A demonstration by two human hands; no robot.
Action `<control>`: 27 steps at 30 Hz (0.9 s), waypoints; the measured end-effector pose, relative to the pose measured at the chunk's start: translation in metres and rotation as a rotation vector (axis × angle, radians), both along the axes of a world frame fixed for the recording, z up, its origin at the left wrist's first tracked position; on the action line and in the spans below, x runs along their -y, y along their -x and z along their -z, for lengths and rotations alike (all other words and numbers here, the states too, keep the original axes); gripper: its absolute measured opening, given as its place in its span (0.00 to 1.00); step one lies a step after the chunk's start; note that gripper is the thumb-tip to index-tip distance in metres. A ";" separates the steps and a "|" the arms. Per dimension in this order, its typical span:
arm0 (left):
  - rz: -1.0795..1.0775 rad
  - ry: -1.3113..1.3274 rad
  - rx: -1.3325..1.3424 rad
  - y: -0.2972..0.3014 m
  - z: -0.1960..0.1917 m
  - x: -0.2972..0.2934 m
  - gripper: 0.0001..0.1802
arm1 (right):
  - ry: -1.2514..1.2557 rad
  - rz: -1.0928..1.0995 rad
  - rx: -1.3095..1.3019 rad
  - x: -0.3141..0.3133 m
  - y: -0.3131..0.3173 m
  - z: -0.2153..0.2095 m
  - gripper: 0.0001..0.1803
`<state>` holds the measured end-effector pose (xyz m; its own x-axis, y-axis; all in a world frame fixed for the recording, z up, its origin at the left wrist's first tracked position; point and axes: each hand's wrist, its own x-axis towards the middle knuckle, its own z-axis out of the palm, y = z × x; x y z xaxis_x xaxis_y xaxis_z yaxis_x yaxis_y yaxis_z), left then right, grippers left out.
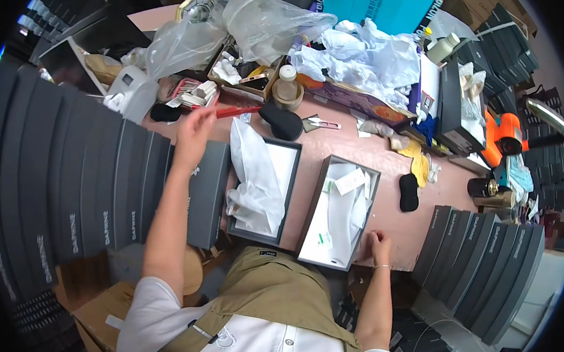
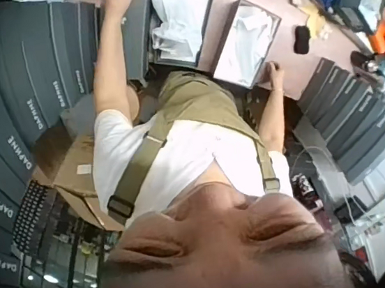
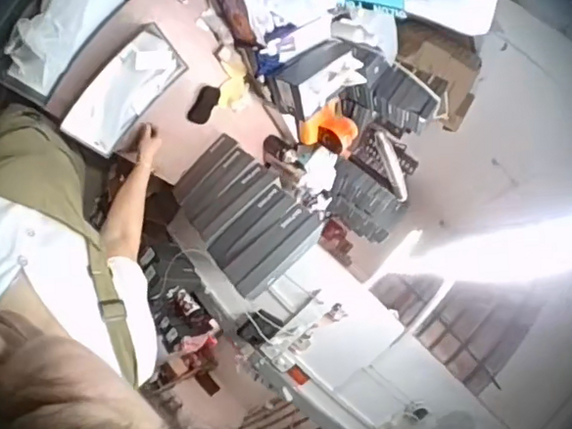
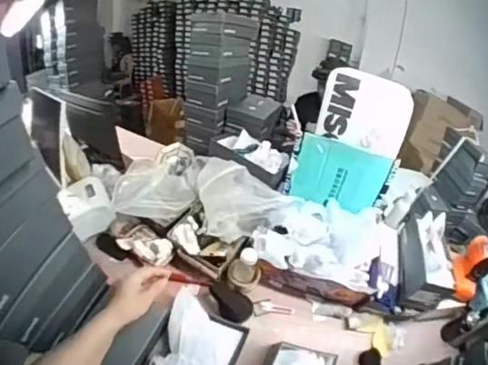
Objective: Packing shoes into boxes and delivering drinks to coworkers.
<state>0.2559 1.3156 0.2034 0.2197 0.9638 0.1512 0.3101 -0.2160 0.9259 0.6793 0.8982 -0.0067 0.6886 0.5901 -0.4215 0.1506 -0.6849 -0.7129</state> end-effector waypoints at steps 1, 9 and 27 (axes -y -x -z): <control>0.020 0.001 0.015 -0.005 0.002 -0.030 0.13 | 0.024 0.056 -0.007 -0.009 0.004 -0.003 0.05; 0.455 0.109 -0.258 -0.074 0.009 -0.204 0.19 | 0.206 0.061 0.173 -0.021 0.007 -0.011 0.05; 0.070 -0.606 -1.038 -0.092 0.021 -0.341 0.31 | 0.276 0.130 0.098 -0.039 0.020 -0.034 0.05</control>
<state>0.3481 1.6567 0.1828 0.5540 0.7783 0.2954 0.8174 -0.5758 -0.0158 0.6597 0.9373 0.0270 0.7957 0.3675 -0.4815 0.1079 -0.8682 -0.4843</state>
